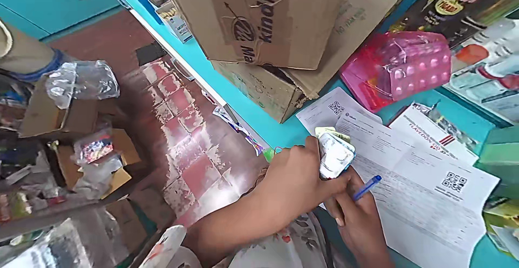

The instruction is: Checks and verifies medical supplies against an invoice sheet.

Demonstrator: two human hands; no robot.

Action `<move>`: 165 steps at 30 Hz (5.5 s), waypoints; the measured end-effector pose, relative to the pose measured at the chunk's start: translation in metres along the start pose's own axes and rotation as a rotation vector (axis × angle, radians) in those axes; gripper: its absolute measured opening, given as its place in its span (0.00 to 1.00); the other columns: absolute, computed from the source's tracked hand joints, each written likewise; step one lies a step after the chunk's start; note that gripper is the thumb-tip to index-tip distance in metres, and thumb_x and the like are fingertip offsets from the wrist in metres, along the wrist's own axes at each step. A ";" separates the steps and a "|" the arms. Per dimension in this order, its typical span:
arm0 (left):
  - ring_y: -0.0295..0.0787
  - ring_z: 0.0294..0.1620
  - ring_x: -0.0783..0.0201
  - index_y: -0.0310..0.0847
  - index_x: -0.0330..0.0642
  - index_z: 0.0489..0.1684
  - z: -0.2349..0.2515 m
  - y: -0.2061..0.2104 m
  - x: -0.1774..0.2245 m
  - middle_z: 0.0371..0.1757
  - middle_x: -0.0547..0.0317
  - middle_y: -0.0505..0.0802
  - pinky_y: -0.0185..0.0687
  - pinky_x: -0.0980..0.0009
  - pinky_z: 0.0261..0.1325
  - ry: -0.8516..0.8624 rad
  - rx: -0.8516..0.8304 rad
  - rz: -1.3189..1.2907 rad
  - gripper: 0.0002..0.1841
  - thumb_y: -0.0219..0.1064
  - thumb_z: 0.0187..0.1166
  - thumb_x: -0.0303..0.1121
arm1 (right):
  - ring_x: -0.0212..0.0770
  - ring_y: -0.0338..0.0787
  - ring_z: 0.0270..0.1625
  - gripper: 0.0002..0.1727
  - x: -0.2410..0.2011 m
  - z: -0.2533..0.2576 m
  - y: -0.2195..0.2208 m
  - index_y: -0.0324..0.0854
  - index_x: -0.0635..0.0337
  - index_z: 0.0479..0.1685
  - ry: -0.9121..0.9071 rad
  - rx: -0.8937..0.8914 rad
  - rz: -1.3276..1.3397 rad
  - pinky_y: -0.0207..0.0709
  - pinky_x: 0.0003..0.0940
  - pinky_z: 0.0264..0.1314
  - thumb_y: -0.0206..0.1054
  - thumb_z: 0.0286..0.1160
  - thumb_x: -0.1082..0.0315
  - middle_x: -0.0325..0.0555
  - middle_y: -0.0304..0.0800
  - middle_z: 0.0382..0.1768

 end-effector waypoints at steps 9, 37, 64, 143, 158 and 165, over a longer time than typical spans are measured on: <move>0.90 0.26 0.55 0.83 0.33 0.53 0.002 -0.001 0.008 0.25 0.55 0.89 0.83 0.58 0.26 -0.005 0.063 0.075 0.37 0.69 0.68 0.64 | 0.15 0.70 0.12 0.17 -0.005 0.005 -0.003 0.76 0.50 0.62 -0.015 0.024 -0.001 0.65 0.11 0.13 0.63 0.74 0.73 0.21 0.84 0.22; 0.84 0.26 0.77 0.80 0.37 0.66 -0.033 0.018 0.014 0.29 0.60 0.90 0.81 0.80 0.29 0.518 -0.542 -0.584 0.30 0.72 0.73 0.52 | 0.30 0.87 0.36 0.25 -0.127 -0.113 -0.166 0.81 0.76 0.66 -0.244 0.628 -1.262 0.82 0.27 0.42 0.68 0.77 0.63 0.54 0.94 0.44; 0.89 0.40 0.37 0.41 0.48 0.97 -0.032 0.133 0.058 0.35 0.41 0.91 0.82 0.39 0.43 0.339 -1.090 0.213 0.55 0.75 0.69 0.50 | 0.27 0.91 0.39 0.14 -0.026 -0.052 -0.131 0.87 0.69 0.55 -0.281 0.422 -0.550 0.89 0.23 0.42 0.64 0.78 0.70 0.40 0.93 0.43; 0.95 0.32 0.61 0.92 0.40 0.50 -0.063 0.121 0.107 0.55 0.54 0.96 0.86 0.64 0.27 0.969 -0.451 -0.081 0.25 0.62 0.82 0.55 | 0.73 0.81 0.73 0.38 -0.074 -0.135 -0.214 0.83 0.63 0.67 -0.111 0.649 -1.545 0.69 0.75 0.61 0.69 0.69 0.38 0.65 0.83 0.72; 0.83 0.32 0.77 0.58 0.31 0.89 -0.031 0.159 0.124 0.80 0.45 0.79 0.79 0.80 0.30 0.331 -0.822 -0.817 0.41 0.71 0.81 0.46 | 0.25 0.93 0.54 0.19 -0.100 -0.134 -0.191 0.74 0.44 0.36 -0.267 0.665 -0.747 0.87 0.23 0.56 0.82 0.61 0.53 0.28 0.96 0.50; 0.85 0.38 0.75 0.44 0.35 0.90 -0.022 0.189 0.131 0.62 0.53 0.85 0.81 0.78 0.35 -0.043 -1.000 -1.141 0.38 0.60 0.88 0.45 | 0.14 0.84 0.35 0.14 -0.086 -0.093 -0.178 0.74 0.46 0.36 -0.187 0.462 -0.621 0.80 0.11 0.38 0.76 0.69 0.54 0.20 0.87 0.34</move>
Point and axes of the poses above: each hand's wrist, its own z-axis towards the middle knuckle, its own y-axis out of the palm, x = y × z, the point moved 8 cm from there along z, towards the middle knuckle
